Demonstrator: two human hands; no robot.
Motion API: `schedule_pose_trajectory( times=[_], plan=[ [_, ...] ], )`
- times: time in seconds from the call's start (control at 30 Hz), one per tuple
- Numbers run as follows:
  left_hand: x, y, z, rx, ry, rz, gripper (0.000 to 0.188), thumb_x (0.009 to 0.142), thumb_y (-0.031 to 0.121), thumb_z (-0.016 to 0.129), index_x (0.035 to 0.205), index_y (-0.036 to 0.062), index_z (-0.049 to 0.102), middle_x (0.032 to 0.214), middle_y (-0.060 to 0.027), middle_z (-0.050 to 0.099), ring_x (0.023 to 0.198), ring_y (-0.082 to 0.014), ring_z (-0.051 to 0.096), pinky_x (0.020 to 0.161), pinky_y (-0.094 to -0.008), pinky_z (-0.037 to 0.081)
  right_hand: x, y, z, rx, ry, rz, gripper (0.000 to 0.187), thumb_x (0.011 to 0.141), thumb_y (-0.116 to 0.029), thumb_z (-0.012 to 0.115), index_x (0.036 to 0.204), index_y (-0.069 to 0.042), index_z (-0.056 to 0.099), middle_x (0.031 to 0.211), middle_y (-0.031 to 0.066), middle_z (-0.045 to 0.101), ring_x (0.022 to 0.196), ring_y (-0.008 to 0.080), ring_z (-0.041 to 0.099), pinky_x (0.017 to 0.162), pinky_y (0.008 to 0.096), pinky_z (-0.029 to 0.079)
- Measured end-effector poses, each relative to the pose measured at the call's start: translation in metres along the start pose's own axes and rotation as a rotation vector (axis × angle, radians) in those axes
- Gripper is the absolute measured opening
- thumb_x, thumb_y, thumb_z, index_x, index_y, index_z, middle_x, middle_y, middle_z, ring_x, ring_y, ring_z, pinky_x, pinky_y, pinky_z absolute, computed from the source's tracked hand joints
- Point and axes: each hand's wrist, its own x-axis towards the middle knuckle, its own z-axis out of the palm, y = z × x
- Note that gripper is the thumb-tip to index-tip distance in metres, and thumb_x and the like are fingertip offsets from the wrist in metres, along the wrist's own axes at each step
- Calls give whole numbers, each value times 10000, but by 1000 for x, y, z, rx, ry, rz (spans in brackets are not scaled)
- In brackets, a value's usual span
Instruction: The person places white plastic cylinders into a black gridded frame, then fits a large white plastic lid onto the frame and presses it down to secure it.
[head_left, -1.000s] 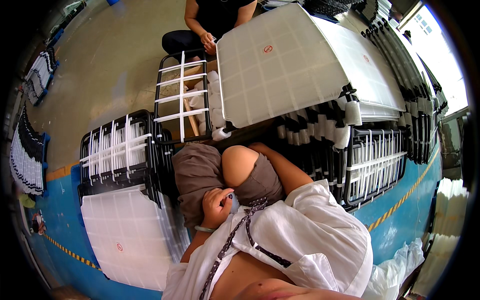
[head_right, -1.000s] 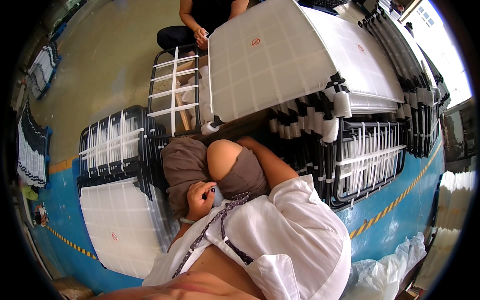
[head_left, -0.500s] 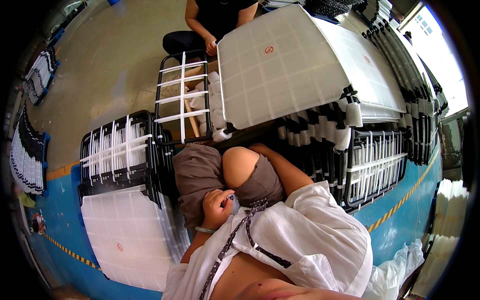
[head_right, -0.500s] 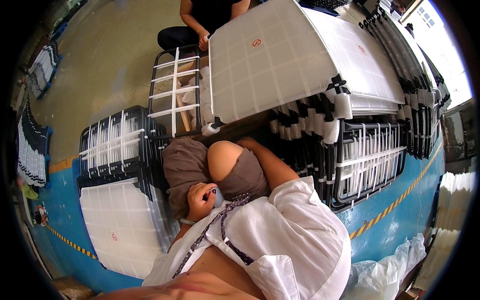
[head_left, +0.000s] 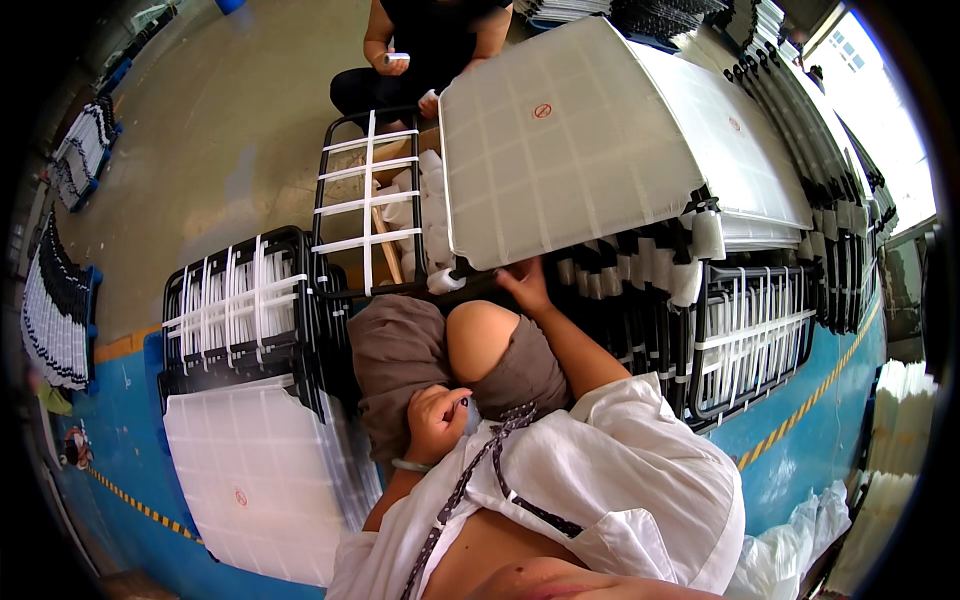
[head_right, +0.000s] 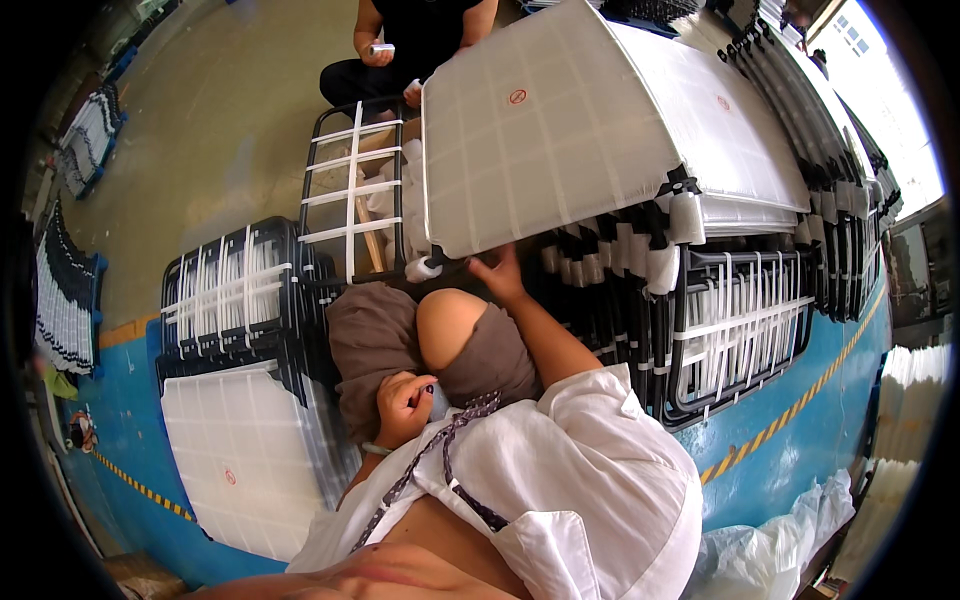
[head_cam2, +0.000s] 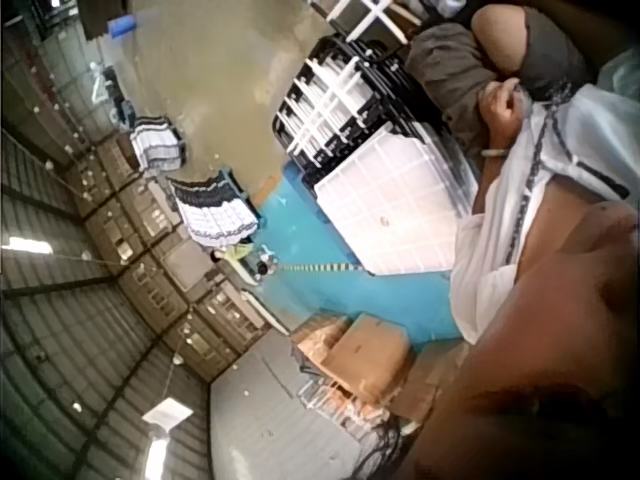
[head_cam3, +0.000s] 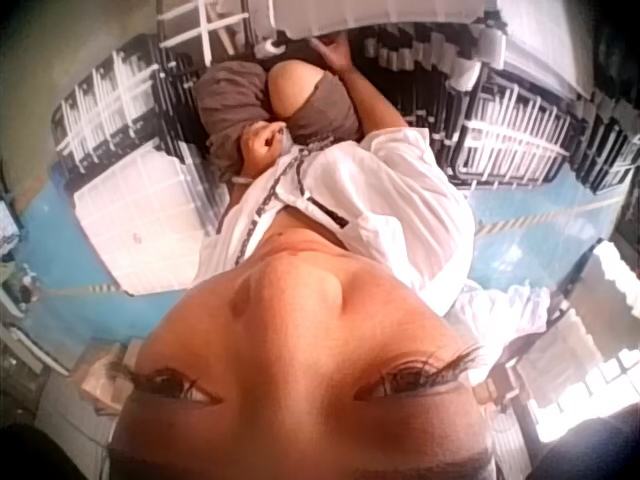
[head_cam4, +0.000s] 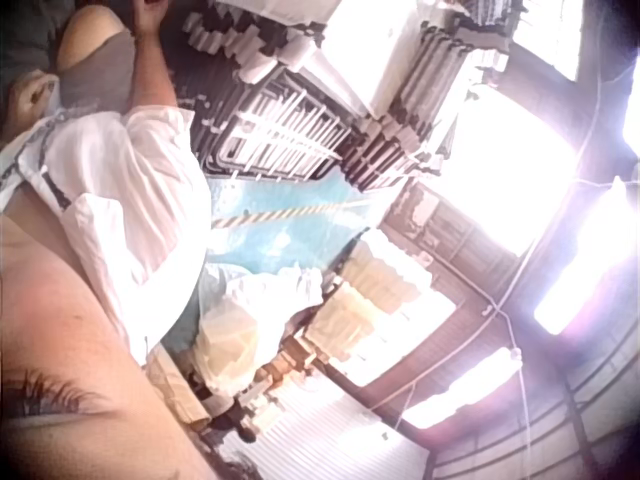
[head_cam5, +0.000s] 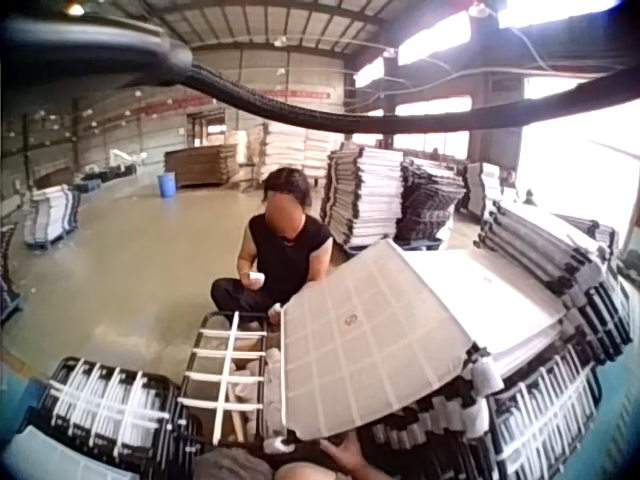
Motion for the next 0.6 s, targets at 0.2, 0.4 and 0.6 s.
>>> schedule_pose_trajectory(
  times=[0.2, 0.4, 0.6],
  plan=[
    [-2, 7, 1, -139, 188, -95, 247, 665, -23, 572, 898, 36, 627, 635, -73, 548, 603, -233, 535, 608, -327, 432, 50, -93, -22, 784, 734, 83, 463, 816, -140, 635, 1203, 37, 453, 1199, 105, 491, 1073, 210, 476, 940, 344, 365],
    [6, 3, -3, -105, 96, -8, 243, 663, -16, 587, 903, 9, 618, 664, -82, 547, 639, -235, 548, 627, -322, 456, 59, -131, -29, 929, 680, 77, 395, 837, -88, 594, 1186, 46, 464, 1169, 106, 512, 1056, 220, 487, 927, 352, 371],
    [7, 4, -6, -143, 32, 14, 249, 674, 7, 601, 921, 24, 623, 667, -73, 557, 649, -238, 551, 651, -335, 457, 51, -196, -36, 957, 479, -62, 475, 829, -114, 614, 1245, 26, 432, 1222, 133, 481, 1117, 226, 457, 959, 383, 353]
  ],
)
